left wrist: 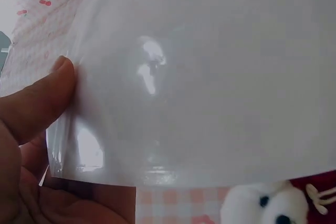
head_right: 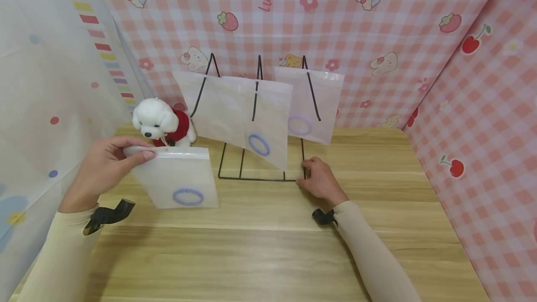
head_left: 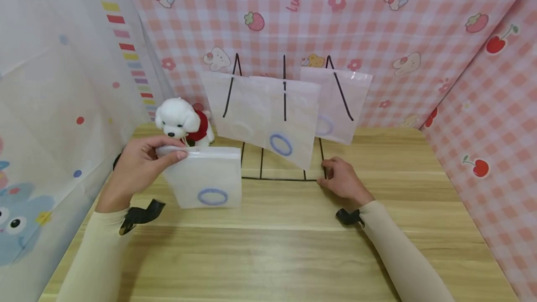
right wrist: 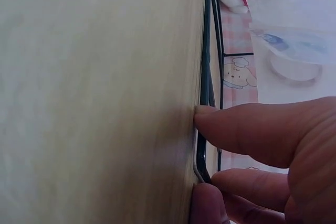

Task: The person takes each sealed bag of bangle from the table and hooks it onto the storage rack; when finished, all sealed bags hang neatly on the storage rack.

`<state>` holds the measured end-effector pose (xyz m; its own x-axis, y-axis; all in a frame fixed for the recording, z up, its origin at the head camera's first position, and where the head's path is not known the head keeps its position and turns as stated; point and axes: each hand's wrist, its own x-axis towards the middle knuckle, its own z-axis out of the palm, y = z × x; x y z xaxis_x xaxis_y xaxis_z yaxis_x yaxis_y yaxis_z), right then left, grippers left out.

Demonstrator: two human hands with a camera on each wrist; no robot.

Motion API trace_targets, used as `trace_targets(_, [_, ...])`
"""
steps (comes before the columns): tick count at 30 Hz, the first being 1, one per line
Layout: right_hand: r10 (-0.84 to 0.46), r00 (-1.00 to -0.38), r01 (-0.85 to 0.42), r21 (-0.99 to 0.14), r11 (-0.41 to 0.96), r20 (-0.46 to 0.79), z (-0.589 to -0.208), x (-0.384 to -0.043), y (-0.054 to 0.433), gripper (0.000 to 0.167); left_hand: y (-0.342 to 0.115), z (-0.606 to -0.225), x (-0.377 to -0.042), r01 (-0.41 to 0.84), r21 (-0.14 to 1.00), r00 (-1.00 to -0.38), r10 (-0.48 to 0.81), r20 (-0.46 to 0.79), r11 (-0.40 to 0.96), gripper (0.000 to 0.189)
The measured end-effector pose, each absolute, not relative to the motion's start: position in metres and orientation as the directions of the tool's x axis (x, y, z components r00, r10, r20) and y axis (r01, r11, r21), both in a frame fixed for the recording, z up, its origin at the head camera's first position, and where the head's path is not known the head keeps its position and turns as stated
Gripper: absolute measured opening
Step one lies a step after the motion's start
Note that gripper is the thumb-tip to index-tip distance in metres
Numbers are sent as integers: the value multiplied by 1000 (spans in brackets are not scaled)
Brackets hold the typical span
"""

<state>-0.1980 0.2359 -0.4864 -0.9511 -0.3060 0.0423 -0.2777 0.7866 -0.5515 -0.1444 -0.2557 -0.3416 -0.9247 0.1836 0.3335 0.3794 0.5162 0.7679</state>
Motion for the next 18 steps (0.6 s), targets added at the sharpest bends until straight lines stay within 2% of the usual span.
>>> trace_targets(6, [-300,-954,-263,-550,793,24,-489,-200,236,57,-238,-329,-161,446,761,-894,199,401,471,12])
trace_targets(18, [-290,-957,-252,-555,792,20,-490,-199,238,57,-213,-315,-187,501,754,-864,187,468,425,10])
